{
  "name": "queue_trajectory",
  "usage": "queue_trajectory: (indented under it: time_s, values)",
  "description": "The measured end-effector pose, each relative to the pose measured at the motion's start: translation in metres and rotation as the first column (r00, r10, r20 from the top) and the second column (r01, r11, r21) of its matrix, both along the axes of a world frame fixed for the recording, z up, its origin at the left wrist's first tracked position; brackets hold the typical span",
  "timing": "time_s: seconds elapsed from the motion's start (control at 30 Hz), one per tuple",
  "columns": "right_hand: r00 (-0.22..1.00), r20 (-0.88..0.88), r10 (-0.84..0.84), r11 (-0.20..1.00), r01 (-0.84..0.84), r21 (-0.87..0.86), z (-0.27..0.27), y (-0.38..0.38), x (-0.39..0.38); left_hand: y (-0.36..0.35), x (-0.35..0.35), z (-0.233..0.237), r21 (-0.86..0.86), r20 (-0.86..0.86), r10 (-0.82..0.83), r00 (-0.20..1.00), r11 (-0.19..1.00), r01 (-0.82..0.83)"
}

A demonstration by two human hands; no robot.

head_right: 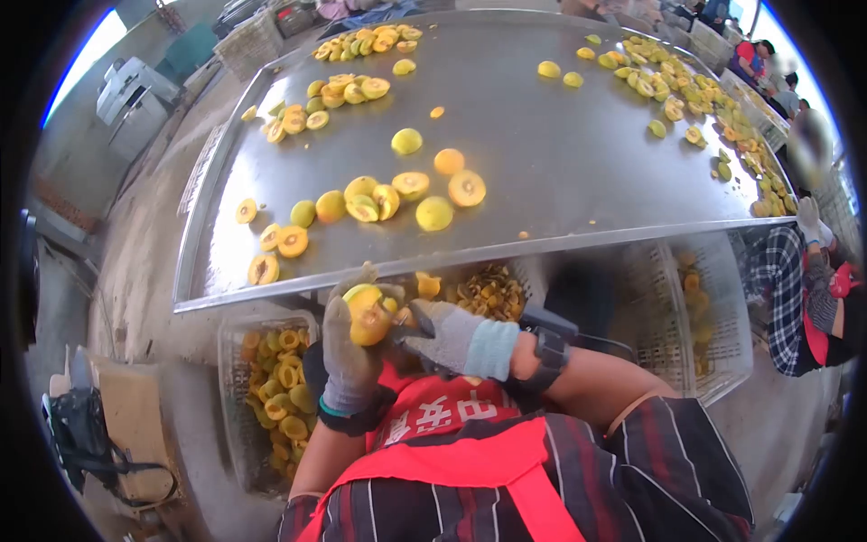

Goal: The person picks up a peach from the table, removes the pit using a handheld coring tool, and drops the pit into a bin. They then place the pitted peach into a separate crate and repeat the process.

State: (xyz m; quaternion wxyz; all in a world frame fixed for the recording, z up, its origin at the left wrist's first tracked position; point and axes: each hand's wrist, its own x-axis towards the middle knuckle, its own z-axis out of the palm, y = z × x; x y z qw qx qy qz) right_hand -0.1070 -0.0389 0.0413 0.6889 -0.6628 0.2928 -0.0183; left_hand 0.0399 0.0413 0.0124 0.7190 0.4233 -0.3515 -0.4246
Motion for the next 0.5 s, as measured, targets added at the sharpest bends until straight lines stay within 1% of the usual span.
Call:
queue_trajectory:
  time_s: [0.03,0.07,0.1,0.13,0.17,0.2,0.27,0.3,0.37,0.4,0.47,0.5]
  values:
    - [0.999,0.009,-0.033,0.991,0.032,0.129,0.002,0.002,0.001,0.0,-0.002,-0.001,-0.037,0.024,-0.036,0.999,0.999,0.037]
    - [0.999,0.022,-0.034,0.979,0.029,0.2,0.006,0.003,0.001,0.0,-0.006,0.002,-0.047,0.094,0.02,0.995,0.999,-0.016]
    - [0.998,0.056,-0.035,0.972,0.021,0.234,0.014,0.004,0.0,0.002,-0.005,-0.002,-0.066,0.114,0.024,0.993,0.998,-0.017]
    - [0.998,0.069,-0.003,0.961,-0.016,0.277,0.013,0.003,-0.001,0.003,-0.007,-0.002,-0.086,0.19,0.064,0.98,0.995,-0.049]
    - [0.999,0.031,0.019,0.939,-0.029,0.342,0.01,0.002,0.0,0.003,-0.011,0.0,-0.094,0.26,0.125,0.958,0.99,-0.104]
    - [0.998,0.063,-0.001,0.941,-0.02,0.337,0.007,0.006,0.001,0.004,-0.013,0.0,-0.109,0.279,0.164,0.946,0.984,-0.138]
    - [0.996,0.086,-0.029,0.963,0.005,0.269,0.006,0.013,0.005,0.005,-0.019,0.002,-0.152,0.274,0.233,0.933,0.968,-0.198]
    - [0.996,0.085,-0.041,0.965,0.018,0.262,0.005,0.015,0.007,0.003,-0.022,0.004,-0.16,0.271,0.223,0.936,0.97,-0.185]
    - [0.989,0.14,-0.051,0.995,0.038,0.092,-0.001,0.018,0.01,0.001,-0.027,0.008,-0.136,0.085,0.272,0.958,0.956,-0.259]
    - [0.988,0.141,-0.056,0.995,0.044,0.091,-0.007,0.02,0.01,0.002,-0.028,0.01,-0.138,0.086,0.267,0.96,0.957,-0.254]
    - [0.956,0.283,-0.076,0.975,0.131,-0.181,-0.017,0.022,0.01,0.003,-0.028,0.013,-0.083,0.009,0.255,0.967,0.964,-0.253]
    - [0.956,0.286,-0.069,0.978,0.122,-0.171,-0.009,0.023,0.008,0.004,-0.026,0.01,-0.074,0.015,0.264,0.964,0.962,-0.262]
